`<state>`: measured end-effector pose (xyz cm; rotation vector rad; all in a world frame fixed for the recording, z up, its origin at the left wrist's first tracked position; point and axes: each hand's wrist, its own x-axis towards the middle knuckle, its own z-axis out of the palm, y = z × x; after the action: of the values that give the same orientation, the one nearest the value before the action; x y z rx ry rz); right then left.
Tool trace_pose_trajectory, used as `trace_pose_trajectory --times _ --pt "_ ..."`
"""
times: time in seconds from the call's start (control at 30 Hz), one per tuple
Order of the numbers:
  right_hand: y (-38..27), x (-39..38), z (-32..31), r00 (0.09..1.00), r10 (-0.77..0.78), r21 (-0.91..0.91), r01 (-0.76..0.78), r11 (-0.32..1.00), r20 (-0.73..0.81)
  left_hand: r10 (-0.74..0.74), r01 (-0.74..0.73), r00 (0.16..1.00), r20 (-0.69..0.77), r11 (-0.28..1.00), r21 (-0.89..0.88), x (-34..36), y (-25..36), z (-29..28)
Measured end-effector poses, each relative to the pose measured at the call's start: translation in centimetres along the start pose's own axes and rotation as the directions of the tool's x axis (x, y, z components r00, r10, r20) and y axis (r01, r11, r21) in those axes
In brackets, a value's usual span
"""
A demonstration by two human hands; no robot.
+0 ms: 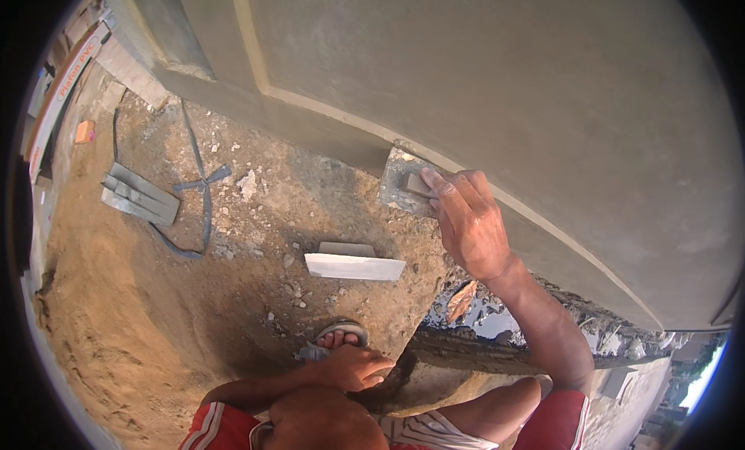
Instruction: The person uses a trowel to smooth wet concrete on a curved wall surface. They repeatedly dip the trowel into a bucket of water and continue smoothing the surface in long strokes.
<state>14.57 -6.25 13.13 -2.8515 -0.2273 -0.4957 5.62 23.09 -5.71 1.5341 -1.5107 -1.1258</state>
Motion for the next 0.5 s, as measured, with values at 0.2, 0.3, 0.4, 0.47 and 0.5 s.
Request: trace_pose_trajectory --times 0.2,0.3,0.4,0.47,0.5 --pt "0.7 2.8 -0.7 1.000 0.014 0.028 -0.015 1.000 0.017 -0.009 0.009 1.000 0.028 1.000 0.018 0.3 0.3 -0.5" --pt "1.1 2.7 -1.0 1.000 0.017 0.027 -0.017 0.999 0.009 0.006 -0.006 1.000 0.006 1.000 0.003 0.3 0.2 -0.3" --pt "1.5 1.4 -2.4 0.992 0.100 0.035 -0.102 0.994 0.075 0.009 -0.009 1.000 -0.013 1.000 0.004 0.0 0.1 -0.1" --pt "2.5 -0.6 -3.1 0.983 0.171 0.051 -0.174 0.983 0.066 -0.009 0.009 1.000 0.001 1.000 0.010 -0.2 0.0 0.0" --pt "3.0 -1.8 -3.9 0.976 0.208 0.050 -0.212 0.976 0.064 -0.014 0.013 1.000 0.016 1.000 0.010 -0.1 0.0 -0.1"
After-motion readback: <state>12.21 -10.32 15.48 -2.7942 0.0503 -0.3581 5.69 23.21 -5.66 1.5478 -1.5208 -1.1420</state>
